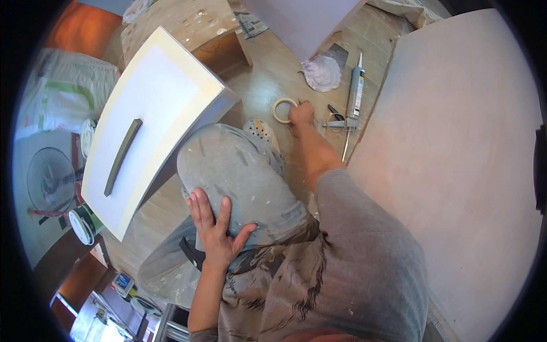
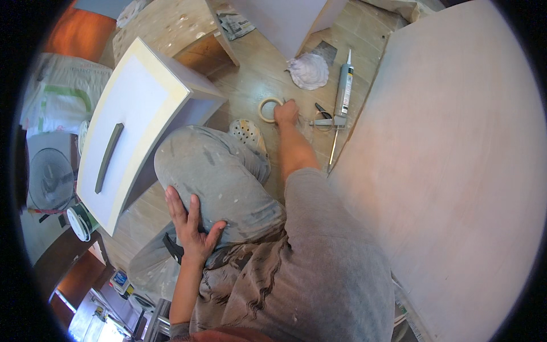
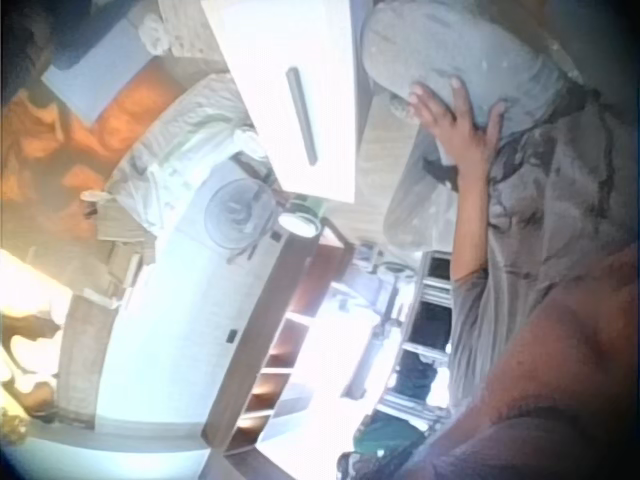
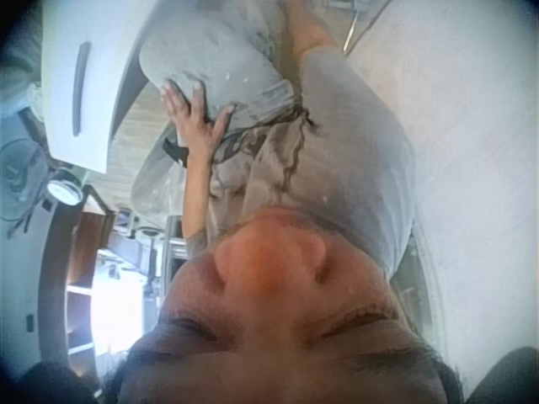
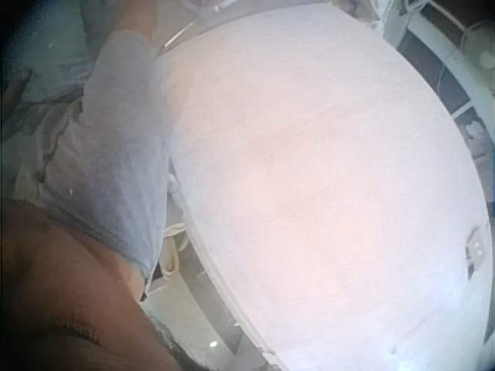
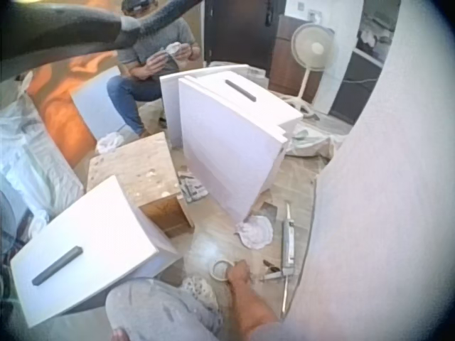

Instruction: The person applies masking tape to the edges of a white drawer front, then uses a caulking gun to apply adhesive to the drawer interior. The drawer is placed on a wooden block on the floor.

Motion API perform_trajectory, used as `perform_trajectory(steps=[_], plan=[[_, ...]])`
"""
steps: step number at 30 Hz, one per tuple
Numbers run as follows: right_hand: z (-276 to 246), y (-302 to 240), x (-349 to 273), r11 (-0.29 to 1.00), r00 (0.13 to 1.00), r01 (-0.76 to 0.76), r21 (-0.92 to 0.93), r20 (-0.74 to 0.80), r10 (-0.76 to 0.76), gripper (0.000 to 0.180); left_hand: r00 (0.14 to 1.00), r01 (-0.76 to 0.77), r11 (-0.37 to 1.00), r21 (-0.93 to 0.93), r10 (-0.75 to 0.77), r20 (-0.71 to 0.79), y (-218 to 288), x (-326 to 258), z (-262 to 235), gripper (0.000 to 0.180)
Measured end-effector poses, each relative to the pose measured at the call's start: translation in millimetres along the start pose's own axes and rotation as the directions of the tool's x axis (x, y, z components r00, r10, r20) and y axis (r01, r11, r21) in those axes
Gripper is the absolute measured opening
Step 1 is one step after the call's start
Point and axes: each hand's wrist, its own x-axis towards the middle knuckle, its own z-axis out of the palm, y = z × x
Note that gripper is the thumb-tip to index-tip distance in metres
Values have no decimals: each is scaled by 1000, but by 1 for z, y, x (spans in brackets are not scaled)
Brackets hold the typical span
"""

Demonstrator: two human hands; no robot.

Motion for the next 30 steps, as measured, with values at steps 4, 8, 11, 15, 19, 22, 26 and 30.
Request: perform_trajectory(steps=[4,8,11,15,19,22,26,30], plan=[[-64,-15,19,997,981,29,73,-194,-14,44,1000,-3,1000,8,3,11,2,1,-1,89],[-122,12,70,986,937,-134,95,-313,157,48,1000,-18,1000,20,18,13,2,0,-1,88],[-132,50,94,982,893,-172,72,-409,187,43,999,-35,999,27,34,24,2,4,-3,88],[-136,82,95,991,903,-92,94,-411,123,37,999,-40,999,37,39,23,4,4,-2,89],[-142,122,99,975,938,23,221,-342,55,27,1000,-26,999,39,25,17,8,3,-1,89],[-133,220,135,919,943,34,394,-318,102,17,997,-75,997,-1,75,27,1,15,-4,89],[-128,207,83,898,981,52,436,-191,36,19,999,-38,999,26,38,8,10,7,-1,87],[-133,202,60,965,936,107,238,-350,-17,17,999,-48,999,19,47,2,11,12,-1,86]])
